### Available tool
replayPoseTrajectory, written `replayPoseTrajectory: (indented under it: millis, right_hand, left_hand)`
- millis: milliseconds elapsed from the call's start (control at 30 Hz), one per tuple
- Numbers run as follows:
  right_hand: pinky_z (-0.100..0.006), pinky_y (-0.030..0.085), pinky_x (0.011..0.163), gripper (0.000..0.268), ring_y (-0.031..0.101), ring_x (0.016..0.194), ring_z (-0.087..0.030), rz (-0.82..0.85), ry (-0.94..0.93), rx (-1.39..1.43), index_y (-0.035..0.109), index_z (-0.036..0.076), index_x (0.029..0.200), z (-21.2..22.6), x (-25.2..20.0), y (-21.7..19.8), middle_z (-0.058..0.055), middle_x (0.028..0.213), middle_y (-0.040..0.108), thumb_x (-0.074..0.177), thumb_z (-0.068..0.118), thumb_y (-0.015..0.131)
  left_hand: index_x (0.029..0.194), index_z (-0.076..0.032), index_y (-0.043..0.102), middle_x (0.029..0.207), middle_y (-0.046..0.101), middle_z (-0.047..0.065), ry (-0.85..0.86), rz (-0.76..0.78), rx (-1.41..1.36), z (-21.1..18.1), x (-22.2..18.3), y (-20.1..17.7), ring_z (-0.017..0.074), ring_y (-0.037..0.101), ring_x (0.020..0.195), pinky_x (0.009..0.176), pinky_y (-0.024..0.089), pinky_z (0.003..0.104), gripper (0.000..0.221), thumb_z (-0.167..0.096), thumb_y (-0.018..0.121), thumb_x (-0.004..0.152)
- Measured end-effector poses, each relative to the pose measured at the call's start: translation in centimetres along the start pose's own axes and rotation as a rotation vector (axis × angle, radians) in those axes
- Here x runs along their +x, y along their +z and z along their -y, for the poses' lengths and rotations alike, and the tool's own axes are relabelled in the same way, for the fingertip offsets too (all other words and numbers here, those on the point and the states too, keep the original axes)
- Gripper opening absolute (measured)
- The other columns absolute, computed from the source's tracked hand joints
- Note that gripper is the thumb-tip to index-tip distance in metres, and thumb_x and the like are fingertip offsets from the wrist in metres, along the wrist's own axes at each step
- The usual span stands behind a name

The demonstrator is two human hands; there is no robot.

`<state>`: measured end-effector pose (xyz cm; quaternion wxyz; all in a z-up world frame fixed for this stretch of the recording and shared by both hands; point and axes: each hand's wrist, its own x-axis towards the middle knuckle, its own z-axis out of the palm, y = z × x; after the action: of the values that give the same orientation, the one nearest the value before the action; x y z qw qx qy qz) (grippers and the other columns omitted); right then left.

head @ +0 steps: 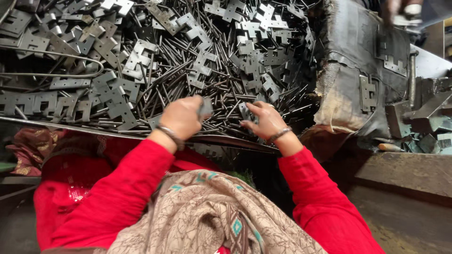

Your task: The person picks up metal brackets from a large bin filled with brackets and pins, turning each bracket over by hand to check its orientation before placing it onto a stack or into a nearby machine.

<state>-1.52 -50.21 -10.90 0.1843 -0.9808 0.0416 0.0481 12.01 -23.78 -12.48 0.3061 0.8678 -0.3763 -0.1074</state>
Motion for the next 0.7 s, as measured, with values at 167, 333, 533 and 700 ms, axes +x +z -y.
replayPoseTrajectory:
  millis: [167,333,533,700]
  right_hand:
    - [-0.047,0.052,0.091,0.056,0.063,0.106,-0.039,-0.032,0.252,-0.052,0.073,0.005,0.114,0.9,2.7,1.2,-0.017,0.113,0.065,0.073,0.040,0.088]
    - [-0.048,0.053,0.090,0.040,0.064,0.100,-0.040,-0.014,0.263,-0.140,0.075,0.002,0.101,2.0,3.3,0.6,-0.019,0.106,0.065,0.074,0.029,0.087]
    - [-0.037,0.061,0.073,0.025,0.074,0.079,-0.022,-0.330,0.206,0.306,0.077,0.002,0.102,1.5,0.1,-2.9,-0.009,0.094,0.075,0.080,0.012,0.072]
    - [-0.035,0.063,0.081,0.015,0.073,0.082,-0.019,-0.369,0.279,1.526,0.072,-0.001,0.104,-1.5,-2.0,-6.4,-0.013,0.095,0.074,0.091,0.002,0.064]
  left_hand:
    - [0.085,-0.013,0.078,0.103,0.069,0.009,0.164,0.117,0.444,-1.4,-0.3,3.0,0.0288,0.066,0.102,0.089,0.054,0.043,0.007,-0.016,0.071,0.085]
    - [0.085,-0.010,0.077,0.103,0.068,0.011,0.106,0.139,0.349,-0.9,0.0,3.3,0.0312,0.063,0.103,0.088,0.051,0.046,0.012,-0.018,0.070,0.079]
    - [0.084,-0.013,0.077,0.101,0.069,0.009,0.217,0.110,0.343,-1.3,0.1,3.4,0.0299,0.063,0.102,0.090,0.051,0.045,0.008,-0.012,0.070,0.082]
    - [0.098,-0.007,0.071,0.103,0.070,0.009,0.161,-0.208,-0.212,1.0,-1.5,0.1,0.0272,0.069,0.095,0.083,0.056,0.037,0.009,-0.011,0.067,0.091]
